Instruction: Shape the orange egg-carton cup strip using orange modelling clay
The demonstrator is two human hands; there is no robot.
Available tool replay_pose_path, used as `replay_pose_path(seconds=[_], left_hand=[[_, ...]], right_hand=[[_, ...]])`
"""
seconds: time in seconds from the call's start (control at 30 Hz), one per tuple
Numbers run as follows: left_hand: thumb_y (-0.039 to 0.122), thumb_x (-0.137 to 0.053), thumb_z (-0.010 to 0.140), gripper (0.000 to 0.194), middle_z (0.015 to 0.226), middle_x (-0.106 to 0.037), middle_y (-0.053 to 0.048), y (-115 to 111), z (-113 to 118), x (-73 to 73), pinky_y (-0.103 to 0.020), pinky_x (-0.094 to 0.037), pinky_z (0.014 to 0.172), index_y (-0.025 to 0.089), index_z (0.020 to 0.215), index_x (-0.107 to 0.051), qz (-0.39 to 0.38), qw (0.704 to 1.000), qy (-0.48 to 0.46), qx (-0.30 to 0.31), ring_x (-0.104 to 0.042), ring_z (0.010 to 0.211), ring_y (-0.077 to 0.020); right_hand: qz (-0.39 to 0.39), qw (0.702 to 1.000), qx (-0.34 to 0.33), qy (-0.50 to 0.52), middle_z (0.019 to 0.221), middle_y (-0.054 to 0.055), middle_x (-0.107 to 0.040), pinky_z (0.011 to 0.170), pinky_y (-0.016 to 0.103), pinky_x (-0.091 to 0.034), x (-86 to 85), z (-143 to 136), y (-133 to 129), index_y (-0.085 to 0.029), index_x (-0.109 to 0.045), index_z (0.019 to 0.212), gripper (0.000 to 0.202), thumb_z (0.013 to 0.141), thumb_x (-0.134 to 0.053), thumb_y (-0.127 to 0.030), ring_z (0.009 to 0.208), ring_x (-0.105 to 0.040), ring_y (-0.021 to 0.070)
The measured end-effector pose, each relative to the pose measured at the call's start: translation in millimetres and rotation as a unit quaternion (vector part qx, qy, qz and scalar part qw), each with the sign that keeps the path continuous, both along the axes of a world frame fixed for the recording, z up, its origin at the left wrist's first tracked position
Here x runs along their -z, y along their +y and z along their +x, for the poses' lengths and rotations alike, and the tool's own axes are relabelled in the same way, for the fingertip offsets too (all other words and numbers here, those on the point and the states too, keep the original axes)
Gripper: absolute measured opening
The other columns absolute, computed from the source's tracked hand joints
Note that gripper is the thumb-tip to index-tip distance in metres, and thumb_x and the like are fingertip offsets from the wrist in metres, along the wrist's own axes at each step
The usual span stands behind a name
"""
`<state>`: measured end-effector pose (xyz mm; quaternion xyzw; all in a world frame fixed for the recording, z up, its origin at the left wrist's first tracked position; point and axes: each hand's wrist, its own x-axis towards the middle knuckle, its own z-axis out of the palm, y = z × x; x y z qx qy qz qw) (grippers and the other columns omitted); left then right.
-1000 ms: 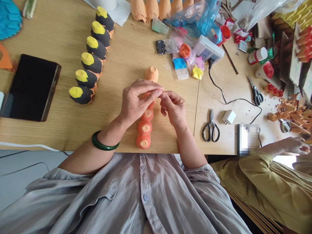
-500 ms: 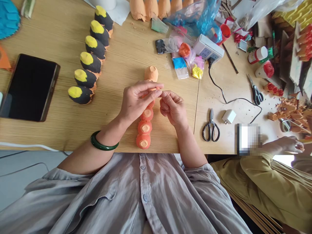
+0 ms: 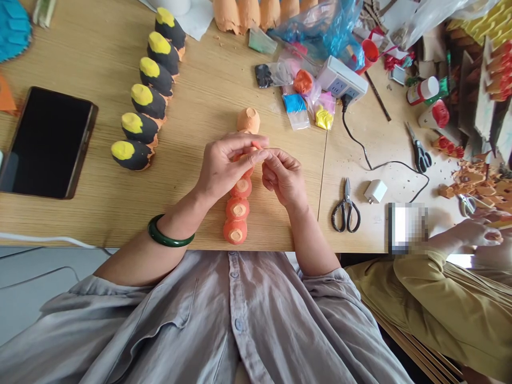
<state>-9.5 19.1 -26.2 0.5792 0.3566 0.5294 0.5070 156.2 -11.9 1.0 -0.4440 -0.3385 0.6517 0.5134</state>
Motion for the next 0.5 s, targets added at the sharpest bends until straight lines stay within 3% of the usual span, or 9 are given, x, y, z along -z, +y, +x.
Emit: replay_pose_path(seconds=[0.17, 0.3, 0.4, 0.5], left_hand=[[0.070, -0.092, 0.106, 0.039, 0.113, -0.093, -0.006, 0.4, 0.1, 3.5, -0.051, -0.071, 0.115, 0.031, 0.104, -0.094, 0.033, 0.999, 0.026, -0.028, -0.087, 0.118, -0.0289], [0.074, -0.099, 0.099, 0.046, 0.127, -0.092, -0.010, 1.9, 0.0, 5.8, -0.055, -0.074, 0.107, 0.030, 0.113, -0.094, 0.012, 1.000, 0.001, 0.006, -0.088, 0.121, -0.0332], [0.083, -0.084, 0.108, 0.054, 0.129, -0.092, -0.008, 4.5, -5.0, 2.3, -0.060, -0.070, 0.114, 0.030, 0.116, -0.092, 0.012, 0.999, 0.038, -0.013, -0.087, 0.129, -0.0352], [0.084, -0.071, 0.116, 0.060, 0.121, -0.092, -0.003, 10.3, -11.9, 0.0, -0.062, -0.065, 0.115, 0.027, 0.117, -0.089, 0.007, 0.997, 0.074, -0.031, -0.087, 0.124, -0.0331]], right_hand=[[-0.017, 0.999, -0.037, 0.006, 0.058, -0.012, -0.038, 0.044, 0.023, -0.032, 2.3, 0.8, -0.3, -0.023, -0.074, 0.084, 0.053, 0.086, -0.103, -0.067, 0.054, -0.024, 0.0084], [-0.028, 0.999, -0.040, 0.016, 0.061, -0.013, -0.032, 0.046, 0.024, -0.033, 4.6, 3.8, 1.8, -0.026, -0.073, 0.089, 0.055, 0.083, -0.104, -0.071, 0.056, -0.024, 0.0101], [-0.018, 1.000, -0.016, -0.005, 0.061, -0.013, -0.030, 0.046, 0.025, -0.032, 5.4, 5.9, 3.4, -0.027, -0.072, 0.089, 0.057, 0.082, -0.105, -0.073, 0.056, -0.024, 0.0110], [-0.015, 0.999, 0.008, -0.032, 0.062, -0.012, -0.031, 0.046, 0.025, -0.034, 6.3, 7.5, 4.6, -0.026, -0.076, 0.094, 0.051, 0.087, -0.104, -0.067, 0.057, -0.026, 0.0120]])
